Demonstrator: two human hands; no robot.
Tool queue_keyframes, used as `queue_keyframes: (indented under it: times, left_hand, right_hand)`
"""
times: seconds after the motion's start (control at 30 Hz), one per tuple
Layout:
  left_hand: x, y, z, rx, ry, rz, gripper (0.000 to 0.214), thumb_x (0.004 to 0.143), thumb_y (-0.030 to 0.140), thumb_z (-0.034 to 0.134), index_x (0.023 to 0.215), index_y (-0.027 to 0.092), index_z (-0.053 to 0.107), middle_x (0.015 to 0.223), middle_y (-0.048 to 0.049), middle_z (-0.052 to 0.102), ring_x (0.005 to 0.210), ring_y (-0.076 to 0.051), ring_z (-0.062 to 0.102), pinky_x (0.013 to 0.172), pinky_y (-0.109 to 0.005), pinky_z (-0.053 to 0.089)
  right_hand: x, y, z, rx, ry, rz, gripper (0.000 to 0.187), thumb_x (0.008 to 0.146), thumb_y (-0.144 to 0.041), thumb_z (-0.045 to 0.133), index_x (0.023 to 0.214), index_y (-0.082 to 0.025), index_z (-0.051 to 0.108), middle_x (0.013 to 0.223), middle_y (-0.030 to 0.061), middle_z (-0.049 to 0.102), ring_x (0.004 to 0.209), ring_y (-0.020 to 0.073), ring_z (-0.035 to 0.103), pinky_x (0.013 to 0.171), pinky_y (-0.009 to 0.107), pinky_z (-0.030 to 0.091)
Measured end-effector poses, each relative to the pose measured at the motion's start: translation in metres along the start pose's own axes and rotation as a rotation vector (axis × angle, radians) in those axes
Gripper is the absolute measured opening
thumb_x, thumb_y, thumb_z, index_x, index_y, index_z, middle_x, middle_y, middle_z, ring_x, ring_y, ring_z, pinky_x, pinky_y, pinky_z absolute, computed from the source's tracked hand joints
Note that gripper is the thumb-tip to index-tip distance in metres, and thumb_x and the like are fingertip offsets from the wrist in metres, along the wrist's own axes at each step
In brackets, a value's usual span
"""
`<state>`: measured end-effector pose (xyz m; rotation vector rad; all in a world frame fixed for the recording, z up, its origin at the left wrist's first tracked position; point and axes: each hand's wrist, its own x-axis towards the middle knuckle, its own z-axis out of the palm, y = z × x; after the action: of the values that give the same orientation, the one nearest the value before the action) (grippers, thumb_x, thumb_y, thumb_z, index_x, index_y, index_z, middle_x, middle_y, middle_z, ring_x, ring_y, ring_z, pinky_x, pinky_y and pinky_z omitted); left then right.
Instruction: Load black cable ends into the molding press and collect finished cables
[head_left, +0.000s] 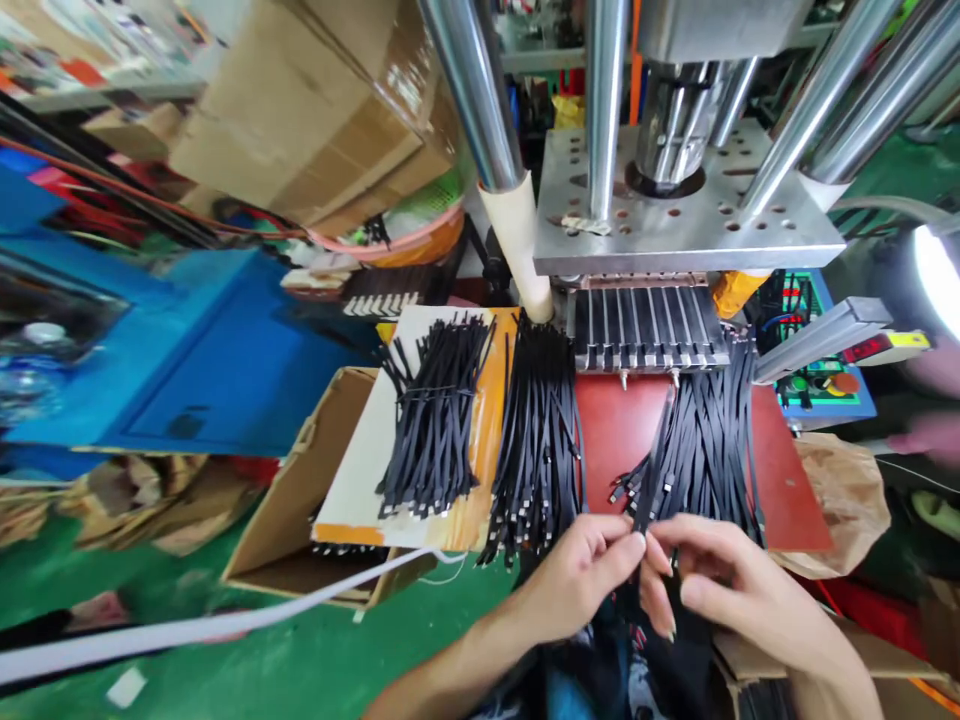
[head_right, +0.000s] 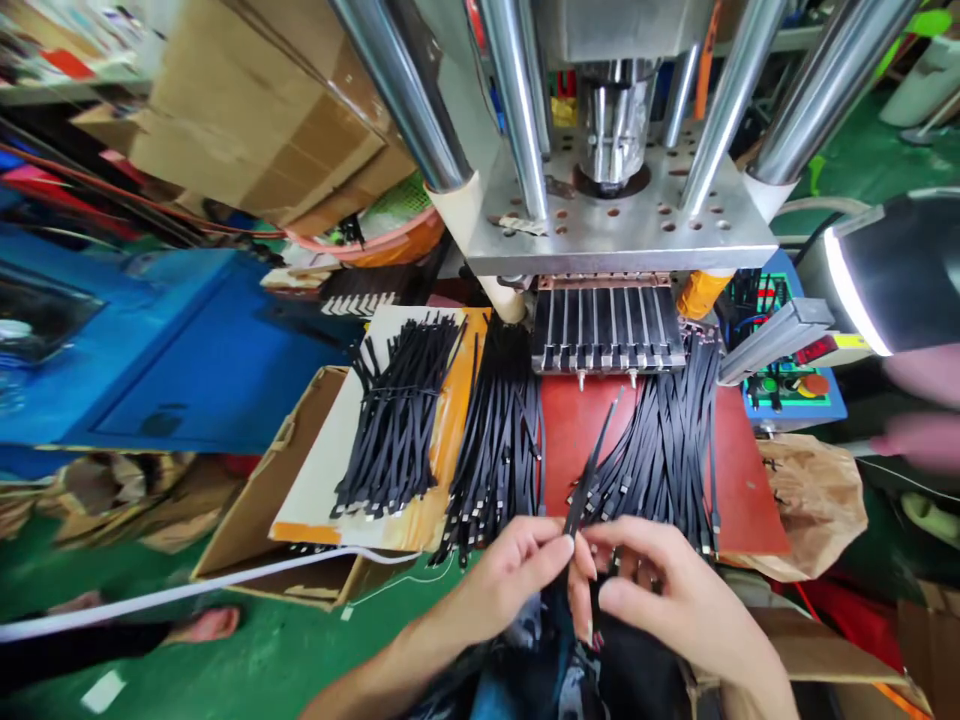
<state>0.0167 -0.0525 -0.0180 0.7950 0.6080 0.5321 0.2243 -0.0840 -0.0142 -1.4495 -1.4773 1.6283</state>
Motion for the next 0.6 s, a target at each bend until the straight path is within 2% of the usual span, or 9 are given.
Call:
queue_keyframes:
  times: [0.03, 0.13, 0.2, 0.27, 0.33, 0.4, 0.5, 0.6]
  left_hand:
    - [-0.005, 0.0, 0.003, 0.073, 0.002, -0.035, 0.055, 0.104, 0.061, 0.057, 0.104, 0.009, 0.076, 0.077, -0.0121, 0.081, 0.069, -0.02, 0.077, 0.076, -0.03, 0.061]
    - [-0.012, 0.005, 0.001, 0.32, 0.066, -0.117, 0.048, 0.108, 0.054, 0.052, 0.11, 0.014, 0.078, 0.098, -0.0125, 0.084, 0.09, -0.025, 0.08, 0.091, -0.038, 0.062]
    - [-0.006, 0.016, -0.007, 0.499, 0.17, -0.062, 0.039, 0.108, 0.048, 0.055, 0.124, 0.02, 0.077, 0.119, -0.0103, 0.082, 0.113, -0.026, 0.076, 0.107, -0.04, 0.056]
    - [0.008, 0.033, -0.017, 0.591, 0.28, 0.072, 0.042, 0.105, 0.044, 0.061, 0.14, 0.023, 0.069, 0.133, -0.0092, 0.076, 0.125, -0.026, 0.071, 0.114, -0.038, 0.051]
    - [0.025, 0.054, -0.025, 0.59, 0.308, 0.216, 0.044, 0.104, 0.042, 0.065, 0.141, 0.02, 0.069, 0.131, -0.0104, 0.077, 0.121, -0.025, 0.072, 0.111, -0.035, 0.053]
    - [0.04, 0.072, -0.029, 0.575, 0.264, 0.299, 0.034, 0.103, 0.04, 0.065, 0.125, 0.017, 0.077, 0.115, -0.0102, 0.081, 0.107, -0.023, 0.076, 0.1, -0.032, 0.057]
    - [0.05, 0.088, -0.029, 0.577, 0.224, 0.313, 0.026, 0.103, 0.034, 0.065, 0.107, 0.015, 0.082, 0.099, -0.0087, 0.082, 0.093, -0.021, 0.077, 0.089, -0.029, 0.058]
    - [0.047, 0.09, -0.028, 0.585, 0.231, 0.309, 0.022, 0.1, 0.031, 0.067, 0.103, 0.015, 0.082, 0.102, -0.0083, 0.082, 0.093, -0.021, 0.077, 0.087, -0.029, 0.058]
  right_hand:
    - [0.01, -0.003, 0.0, 0.106, 0.08, -0.009, 0.043, 0.092, -0.059, 0.07, 0.105, -0.019, 0.078, 0.08, 0.0027, 0.068, 0.063, 0.0144, 0.057, 0.057, 0.025, 0.048]
    - [0.035, -0.01, 0.01, 0.256, 0.302, -0.062, 0.043, 0.099, -0.057, 0.064, 0.084, -0.018, 0.071, 0.065, -0.0023, 0.053, 0.054, 0.0107, 0.046, 0.05, 0.023, 0.039]
    - [0.043, -0.012, 0.019, 0.221, 0.358, -0.131, 0.042, 0.101, -0.052, 0.064, 0.077, -0.018, 0.068, 0.065, -0.0027, 0.051, 0.054, 0.0104, 0.044, 0.05, 0.023, 0.037]
    - [0.044, -0.012, 0.025, 0.137, 0.356, -0.199, 0.038, 0.103, -0.046, 0.063, 0.077, -0.019, 0.068, 0.068, -0.0016, 0.054, 0.058, 0.0114, 0.048, 0.053, 0.023, 0.038]
    - [0.042, -0.009, 0.029, 0.051, 0.338, -0.245, 0.036, 0.105, -0.041, 0.061, 0.077, -0.019, 0.068, 0.071, -0.0005, 0.056, 0.063, 0.0125, 0.051, 0.057, 0.024, 0.04]
    - [0.04, -0.007, 0.03, -0.006, 0.311, -0.273, 0.034, 0.106, -0.037, 0.06, 0.078, -0.019, 0.069, 0.075, 0.0009, 0.06, 0.067, 0.0137, 0.056, 0.063, 0.024, 0.045]
    - [0.039, -0.002, 0.028, -0.052, 0.325, -0.322, 0.027, 0.106, -0.031, 0.06, 0.084, -0.02, 0.071, 0.086, 0.0038, 0.068, 0.078, 0.0157, 0.064, 0.072, 0.024, 0.05]
    - [0.042, -0.003, 0.022, -0.087, 0.393, -0.381, 0.017, 0.104, -0.026, 0.062, 0.093, -0.022, 0.075, 0.092, 0.0043, 0.07, 0.081, 0.0156, 0.066, 0.072, 0.024, 0.052]
